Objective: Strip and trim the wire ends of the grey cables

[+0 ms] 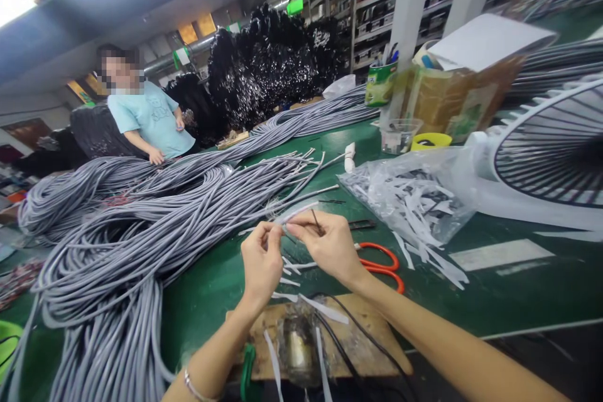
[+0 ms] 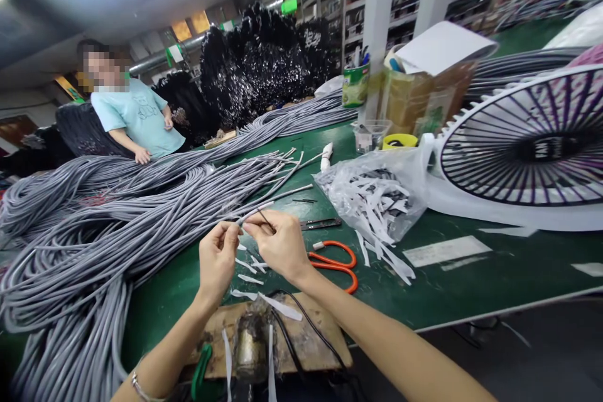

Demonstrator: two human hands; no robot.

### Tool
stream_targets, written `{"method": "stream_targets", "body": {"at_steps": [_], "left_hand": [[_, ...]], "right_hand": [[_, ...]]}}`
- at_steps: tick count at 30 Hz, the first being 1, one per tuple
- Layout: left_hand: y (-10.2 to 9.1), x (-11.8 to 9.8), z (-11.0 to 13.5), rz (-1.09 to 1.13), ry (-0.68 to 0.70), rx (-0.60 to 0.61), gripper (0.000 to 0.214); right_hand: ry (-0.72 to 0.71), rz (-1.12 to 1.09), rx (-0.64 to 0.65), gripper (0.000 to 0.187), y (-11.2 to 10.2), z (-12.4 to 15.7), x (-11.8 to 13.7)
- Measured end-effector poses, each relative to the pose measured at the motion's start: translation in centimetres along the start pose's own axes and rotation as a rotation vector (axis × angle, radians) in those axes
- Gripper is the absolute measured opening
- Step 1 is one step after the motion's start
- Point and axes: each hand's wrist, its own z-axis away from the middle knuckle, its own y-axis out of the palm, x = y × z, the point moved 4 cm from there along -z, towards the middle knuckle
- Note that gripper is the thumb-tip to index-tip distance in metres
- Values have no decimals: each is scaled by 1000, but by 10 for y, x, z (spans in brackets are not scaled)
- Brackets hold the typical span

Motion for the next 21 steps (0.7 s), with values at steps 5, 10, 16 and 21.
{"method": "stream_targets", "body": {"at_steps": [5,10,16,21], "left_hand": [[-7,9,-17,113,-82,-57,33],[-14,14,-25,370,-192,3,40],[-6,8,-9,329,-56,103,28],[0,5,-1,313,-26,175,28]], "right_hand": [[-333,160,153,18,20,23,14],[-570,90,181,20,24,39,30],[-174,118,-169,10,-4,12,19],[-196,147,-36,11,1,6,17]]}}
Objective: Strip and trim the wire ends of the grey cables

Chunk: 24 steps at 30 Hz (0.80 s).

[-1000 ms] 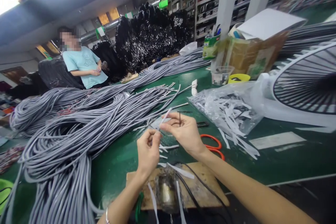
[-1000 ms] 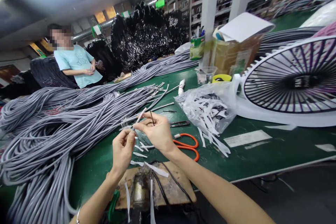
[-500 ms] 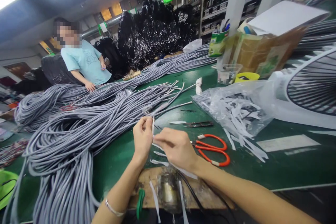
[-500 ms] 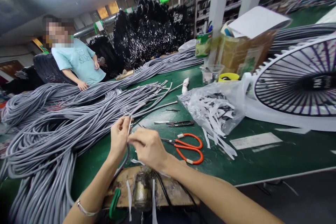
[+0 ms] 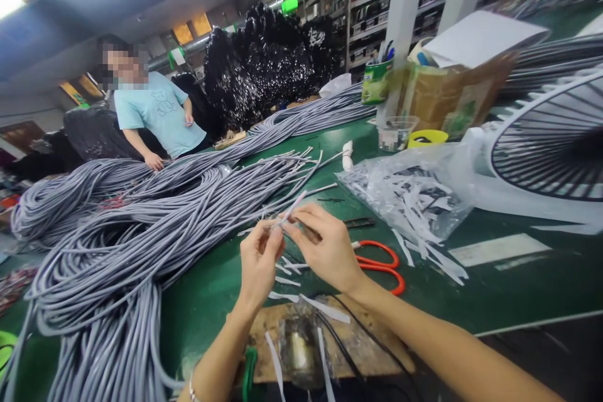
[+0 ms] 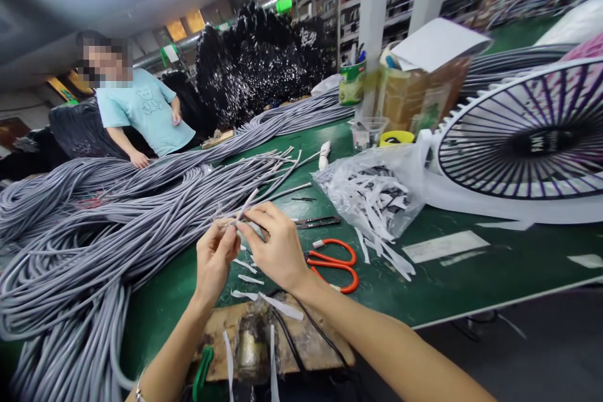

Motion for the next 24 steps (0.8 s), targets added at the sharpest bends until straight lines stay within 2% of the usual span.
{"method": "stream_targets", "body": {"at_steps": [5,8,11,13,18,21,24], "left_hand": [[-2,-6,0,-92,78,-63,25],[0,0,-1,67,18,-59,23],[3,5,-1,281,-52,-55,31],[4,7,-1,338,-66,-86,34],[-1,2,0,270,-48,-166,25],[-4,-3,-2,206,-56,-204,30],[-11,-7,-6,225,-71,-249,36]], "right_hand": [[-157,106,15,16,-1,1,4],[-186,105,8,17,-2,-1,3],[-196,49,73,18,1,-1,1],[-229,53,116,20,4,0,1],[-336,180,93,22,5,5,2],[-412,191,90,23,5,6,4],[-413,172,101,23,5,6,6]]}}
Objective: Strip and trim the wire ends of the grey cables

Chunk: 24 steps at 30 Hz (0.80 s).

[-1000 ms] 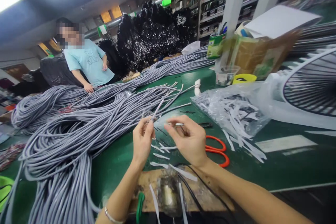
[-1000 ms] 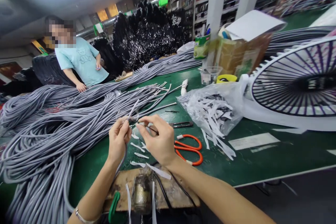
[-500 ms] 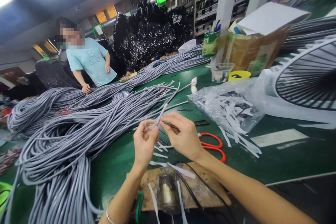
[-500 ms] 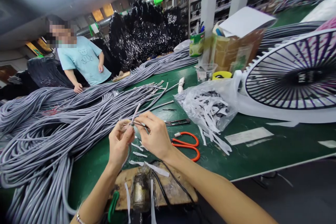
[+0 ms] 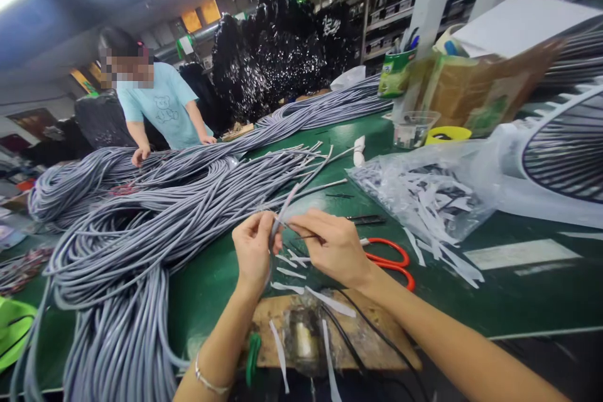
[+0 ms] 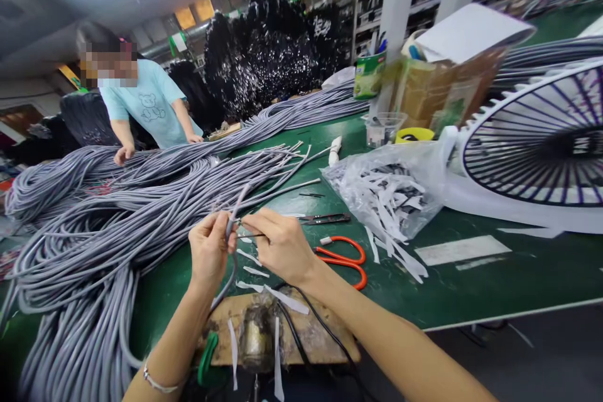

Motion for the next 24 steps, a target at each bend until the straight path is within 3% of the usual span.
{"method": "stream_targets", "body": {"at_steps": [4,8,9,12,16,19,24], "left_hand": [[-12,-10,-7,-80,88,51,37],[-22,-20,-3,-411,337,119,16],[-24,-22,0,-465,408,114,10],[-23,-29,8,-570,581,92,6],[-16,-34,16,-665,731,78,11],[-13,-35,20,-717,813,70,12],[-12,-36,24,-793,922,56,13]], "right_hand": [[132,11,-46,19,-9,-5,-5],[294,156,-293,9,-29,-6,-14],[296,199,-336,17,-32,-5,-14],[149,338,-334,23,-30,-3,-6],[-121,510,-183,22,-16,-1,13],[-175,538,-92,20,-10,-1,17],[-199,552,-96,10,-10,-1,17]]}}
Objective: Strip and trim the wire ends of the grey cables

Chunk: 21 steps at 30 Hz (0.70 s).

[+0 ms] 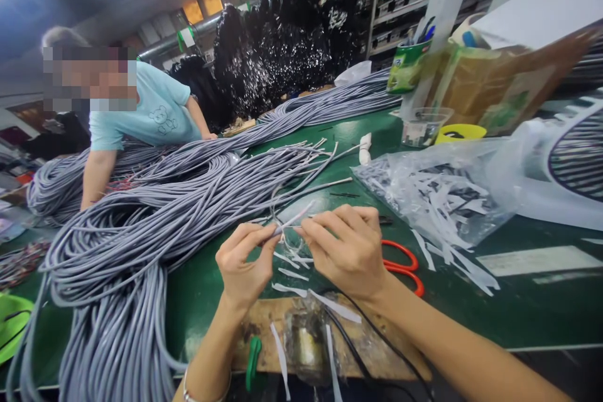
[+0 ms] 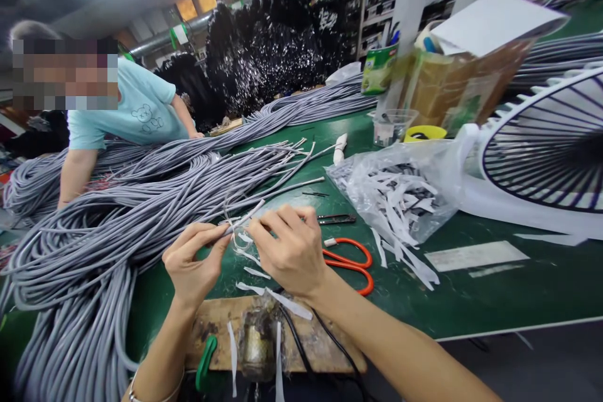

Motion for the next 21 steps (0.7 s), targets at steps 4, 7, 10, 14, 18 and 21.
{"method": "stream_targets", "body": {"at_steps": [4,7,10,14,18,21], "left_hand": [[2,-2,3,-61,73,11,14],[4,-3,5,-100,140,27,14],[5,-5,7,-137,195,47,15],[6,-5,7,-165,211,50,15],[5,-4,6,-166,191,37,16],[5,-5,7,-166,197,43,16]], "right_hand": [[-43,37,-9,11,-1,1,2],[-74,73,5,14,-1,1,4],[-92,108,22,18,-1,1,4],[-93,94,26,21,-2,0,1],[-78,69,24,19,-4,-2,0],[-86,52,46,19,-3,-1,0]]}}
